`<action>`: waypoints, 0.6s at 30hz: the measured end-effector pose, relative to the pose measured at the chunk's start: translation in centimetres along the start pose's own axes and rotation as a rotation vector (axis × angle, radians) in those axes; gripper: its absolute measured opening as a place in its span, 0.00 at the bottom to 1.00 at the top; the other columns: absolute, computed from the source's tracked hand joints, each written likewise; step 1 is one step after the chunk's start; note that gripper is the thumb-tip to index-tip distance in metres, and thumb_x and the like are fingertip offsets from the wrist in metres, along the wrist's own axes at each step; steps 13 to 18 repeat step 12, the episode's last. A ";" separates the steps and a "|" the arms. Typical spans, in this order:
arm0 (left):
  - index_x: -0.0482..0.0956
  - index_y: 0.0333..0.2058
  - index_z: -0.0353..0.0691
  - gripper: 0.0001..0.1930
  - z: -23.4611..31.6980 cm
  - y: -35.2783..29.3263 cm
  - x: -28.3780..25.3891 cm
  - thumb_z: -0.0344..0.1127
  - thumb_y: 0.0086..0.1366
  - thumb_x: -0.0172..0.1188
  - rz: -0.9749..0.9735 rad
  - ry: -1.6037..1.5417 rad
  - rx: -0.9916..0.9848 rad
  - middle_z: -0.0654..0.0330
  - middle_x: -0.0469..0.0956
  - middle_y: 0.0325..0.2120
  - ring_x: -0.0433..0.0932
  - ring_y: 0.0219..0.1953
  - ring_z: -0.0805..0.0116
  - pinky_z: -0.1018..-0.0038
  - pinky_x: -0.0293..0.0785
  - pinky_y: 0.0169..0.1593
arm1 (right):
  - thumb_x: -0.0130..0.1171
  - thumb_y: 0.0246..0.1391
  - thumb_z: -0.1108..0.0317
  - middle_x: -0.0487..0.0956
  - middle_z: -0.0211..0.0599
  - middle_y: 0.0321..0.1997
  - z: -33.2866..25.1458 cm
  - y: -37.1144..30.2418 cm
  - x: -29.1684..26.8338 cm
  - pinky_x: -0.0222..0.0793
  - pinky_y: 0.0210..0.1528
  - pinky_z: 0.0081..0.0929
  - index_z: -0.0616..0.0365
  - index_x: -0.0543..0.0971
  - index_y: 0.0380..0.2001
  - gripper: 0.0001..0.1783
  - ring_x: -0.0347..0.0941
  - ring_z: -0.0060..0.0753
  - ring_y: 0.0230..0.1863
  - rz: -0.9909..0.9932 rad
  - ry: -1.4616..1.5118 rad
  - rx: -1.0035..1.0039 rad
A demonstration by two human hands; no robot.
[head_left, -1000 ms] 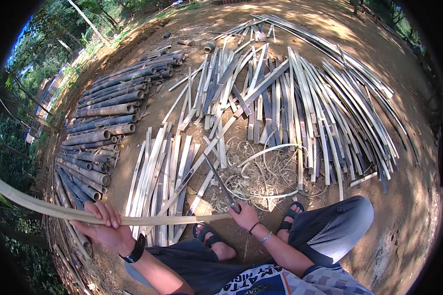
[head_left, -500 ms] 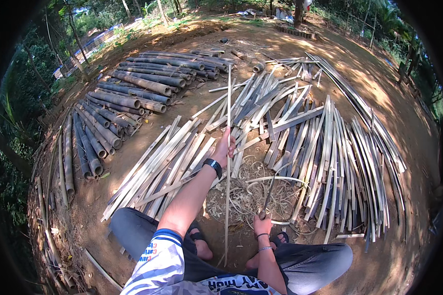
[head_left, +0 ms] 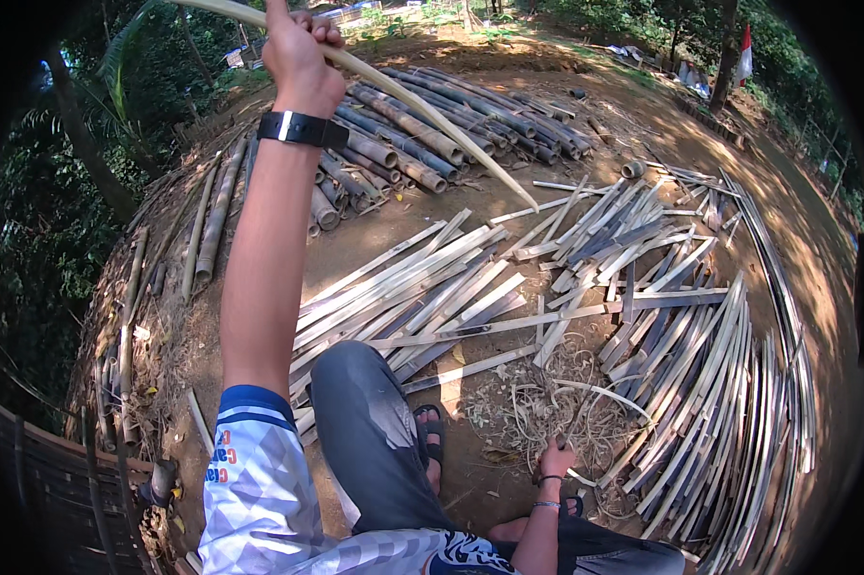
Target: The person holds a strip of bamboo and uses a machete to split it into narrower pieces while sitting on the ground.
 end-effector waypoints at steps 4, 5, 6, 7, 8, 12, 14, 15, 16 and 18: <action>0.67 0.31 0.41 0.29 -2.5 -5.6 -18.4 0.61 0.70 0.27 0.378 0.125 -0.258 0.49 0.73 0.37 0.70 0.44 0.53 0.53 0.65 0.53 | 0.60 0.50 0.63 0.69 0.33 0.11 1.6 2.2 -0.6 0.60 0.13 0.29 0.62 0.70 0.21 0.14 0.64 0.27 0.09 0.067 0.001 -0.067; 0.70 0.34 0.39 0.29 -3.4 -8.6 -24.0 0.61 0.70 0.32 0.428 0.058 -0.348 0.49 0.72 0.38 0.70 0.44 0.52 0.54 0.66 0.53 | 0.60 0.49 0.63 0.72 0.38 0.16 0.7 0.9 0.0 0.66 0.20 0.33 0.65 0.71 0.24 0.15 0.70 0.33 0.15 0.009 -0.071 -0.090; 0.72 0.39 0.38 0.30 -4.8 -11.5 -30.2 0.61 0.70 0.32 0.519 0.034 -0.417 0.48 0.71 0.39 0.70 0.45 0.50 0.54 0.66 0.56 | 0.60 0.49 0.62 0.75 0.41 0.20 -0.5 -0.7 -0.4 0.68 0.27 0.36 0.66 0.73 0.27 0.15 0.72 0.37 0.20 0.052 -0.121 -0.103; 0.72 0.43 0.35 0.32 -5.5 -14.5 -36.1 0.61 0.70 0.33 0.615 -0.007 -0.470 0.47 0.71 0.41 0.70 0.47 0.48 0.56 0.69 0.54 | 0.61 0.48 0.62 0.78 0.45 0.24 -1.8 -2.3 -0.1 0.70 0.33 0.38 0.68 0.74 0.30 0.17 0.75 0.42 0.25 0.087 -0.157 -0.119; 0.71 0.44 0.32 0.32 -6.7 -17.6 -41.3 0.59 0.70 0.33 0.617 -0.029 -0.486 0.45 0.70 0.44 0.71 0.48 0.48 0.60 0.72 0.52 | 0.61 0.48 0.61 0.79 0.48 0.28 -2.7 -3.5 -0.3 0.70 0.38 0.40 0.69 0.75 0.32 0.19 0.76 0.46 0.30 0.065 -0.251 -0.084; 0.70 0.47 0.32 0.31 -12.9 -27.0 -52.2 0.58 0.71 0.32 0.858 -0.157 -0.602 0.44 0.70 0.46 0.72 0.47 0.49 0.58 0.71 0.53 | 0.63 0.46 0.46 0.81 0.53 0.36 -0.1 -3.2 -1.5 0.69 0.46 0.48 0.61 0.78 0.42 0.30 0.78 0.52 0.39 0.071 -0.584 0.115; 0.70 0.47 0.32 0.31 -12.9 -27.0 -52.2 0.58 0.71 0.32 0.858 -0.157 -0.602 0.44 0.70 0.46 0.72 0.47 0.49 0.58 0.71 0.53 | 0.63 0.46 0.46 0.81 0.53 0.36 -0.1 -3.2 -1.5 0.69 0.46 0.48 0.61 0.78 0.42 0.30 0.78 0.52 0.39 0.071 -0.584 0.115; 0.70 0.47 0.32 0.31 -12.9 -27.0 -52.2 0.58 0.71 0.32 0.858 -0.157 -0.602 0.44 0.70 0.46 0.72 0.47 0.49 0.58 0.71 0.53 | 0.63 0.46 0.46 0.81 0.53 0.36 -0.1 -3.2 -1.5 0.69 0.46 0.48 0.61 0.78 0.42 0.30 0.78 0.52 0.39 0.071 -0.584 0.115; 0.70 0.47 0.32 0.31 -12.9 -27.0 -52.2 0.58 0.71 0.32 0.858 -0.157 -0.602 0.44 0.70 0.46 0.72 0.47 0.49 0.58 0.71 0.53 | 0.63 0.46 0.46 0.81 0.53 0.36 -0.1 -3.2 -1.5 0.69 0.46 0.48 0.61 0.78 0.42 0.30 0.78 0.52 0.39 0.071 -0.584 0.115; 0.70 0.47 0.32 0.31 -12.9 -27.0 -52.2 0.58 0.71 0.32 0.858 -0.157 -0.602 0.44 0.70 0.46 0.72 0.47 0.49 0.58 0.71 0.53 | 0.63 0.46 0.46 0.81 0.53 0.36 -0.1 -3.2 -1.5 0.69 0.46 0.48 0.61 0.78 0.42 0.30 0.78 0.52 0.39 0.071 -0.584 0.115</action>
Point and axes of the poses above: each hand's wrist, its own y-axis towards the middle knuckle, its own x-axis out of the palm, z = x × y, the point moved 9 cm from there along y, towards the middle knuckle
